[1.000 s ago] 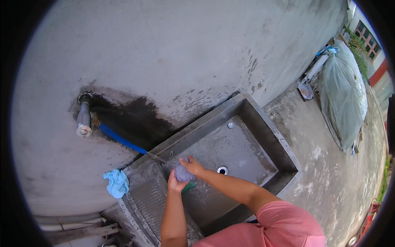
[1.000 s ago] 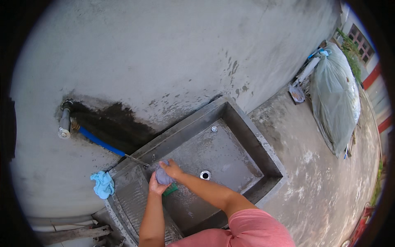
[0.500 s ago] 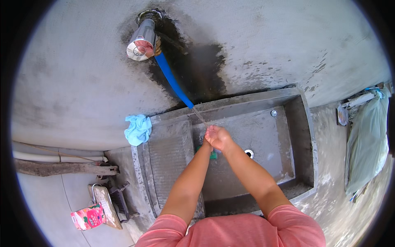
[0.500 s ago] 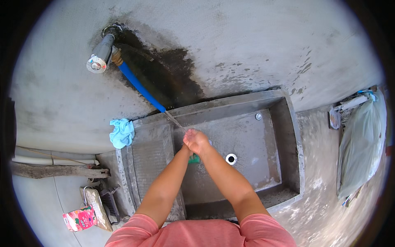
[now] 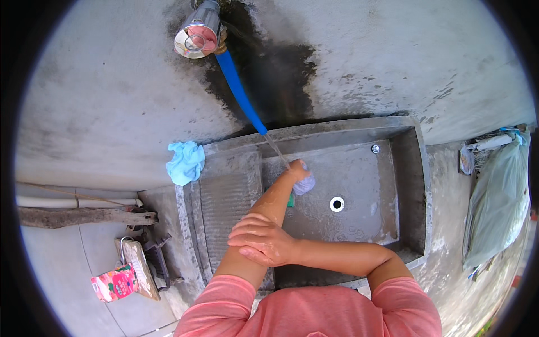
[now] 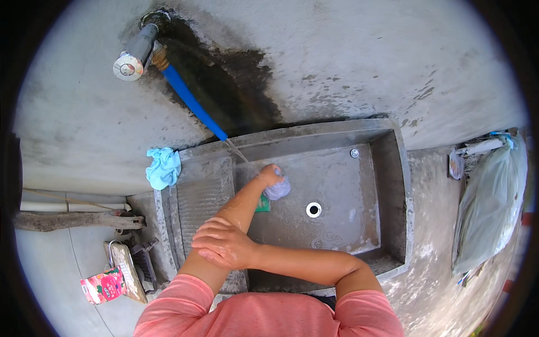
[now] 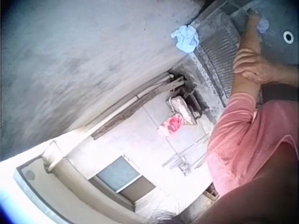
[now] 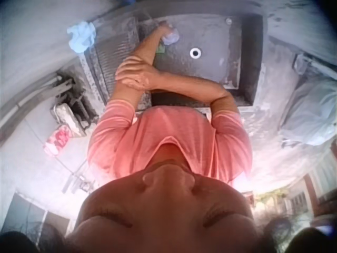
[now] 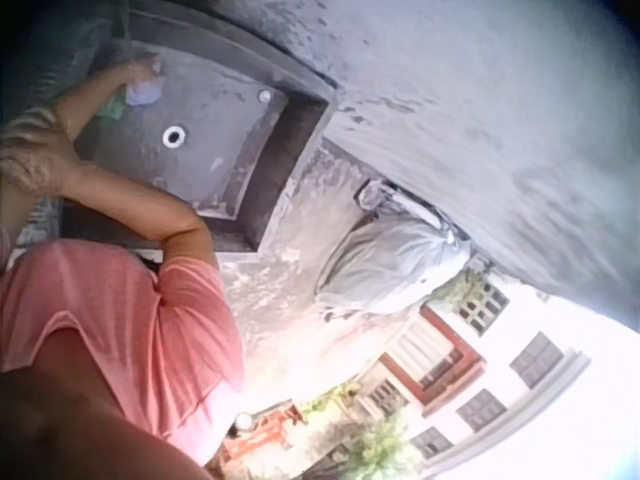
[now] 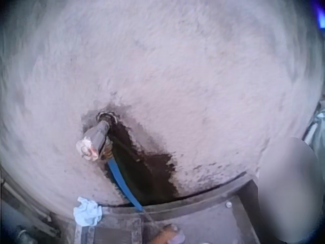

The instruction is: The person washes a piece of light blue clothing by hand in a concrete basin, rubbing it with a green soap bar and rinsing it under a stream of water before carrying it across a courtyard.

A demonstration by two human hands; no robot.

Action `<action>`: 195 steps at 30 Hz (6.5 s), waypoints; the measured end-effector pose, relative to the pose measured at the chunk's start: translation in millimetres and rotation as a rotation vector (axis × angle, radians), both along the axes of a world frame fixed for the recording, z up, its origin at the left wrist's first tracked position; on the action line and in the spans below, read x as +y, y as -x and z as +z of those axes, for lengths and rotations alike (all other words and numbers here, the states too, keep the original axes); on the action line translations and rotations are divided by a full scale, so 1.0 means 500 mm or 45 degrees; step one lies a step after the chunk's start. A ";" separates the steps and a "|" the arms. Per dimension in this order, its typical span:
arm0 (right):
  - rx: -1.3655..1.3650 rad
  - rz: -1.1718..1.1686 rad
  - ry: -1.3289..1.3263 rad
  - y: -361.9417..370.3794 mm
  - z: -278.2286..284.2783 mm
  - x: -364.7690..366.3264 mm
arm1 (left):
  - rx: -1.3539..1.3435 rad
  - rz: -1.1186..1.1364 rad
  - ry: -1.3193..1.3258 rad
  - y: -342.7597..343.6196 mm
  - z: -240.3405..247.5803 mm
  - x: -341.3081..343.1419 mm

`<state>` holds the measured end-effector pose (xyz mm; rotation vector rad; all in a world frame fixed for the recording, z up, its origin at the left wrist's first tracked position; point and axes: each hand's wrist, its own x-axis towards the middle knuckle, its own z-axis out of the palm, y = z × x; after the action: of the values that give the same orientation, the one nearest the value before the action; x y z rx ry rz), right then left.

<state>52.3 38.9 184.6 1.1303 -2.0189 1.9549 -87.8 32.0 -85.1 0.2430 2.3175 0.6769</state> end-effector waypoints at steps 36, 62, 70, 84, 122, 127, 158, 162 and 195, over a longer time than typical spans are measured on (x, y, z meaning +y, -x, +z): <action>-0.646 -0.905 -1.015 0.100 -0.365 0.185 | -0.343 1.511 -0.817 -0.214 0.067 -0.082; -0.478 -1.220 -0.295 0.110 -0.255 0.280 | -1.177 1.260 -1.524 -0.084 0.263 0.062; -0.847 -1.249 -0.006 0.077 -0.147 0.581 | -0.474 0.901 -1.452 -0.107 0.374 0.423; -1.929 -1.340 0.403 -0.415 -0.282 0.552 | -0.321 0.218 -0.627 -0.564 0.203 0.396; -0.955 -0.968 -0.766 0.067 -0.370 0.130 | 0.004 0.992 -0.673 -0.084 0.111 -0.032; -0.997 -0.781 -0.814 -0.110 -0.413 0.260 | 0.569 0.249 0.154 -0.118 0.058 -0.034; -2.207 -1.333 -1.219 -0.232 -0.500 0.448 | 0.416 0.272 0.229 -0.172 0.095 -0.006; -2.024 -1.253 -0.698 -0.211 -0.567 0.397 | 0.332 0.288 0.211 -0.164 0.107 0.007; -0.685 -0.734 -0.497 0.069 -0.326 0.079 | -1.107 1.307 -1.774 -0.140 0.084 -0.133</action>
<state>18.0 78.2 21.8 -0.0185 -2.6690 1.7063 -17.9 -34.7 -43.2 -0.5851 0.6796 2.2330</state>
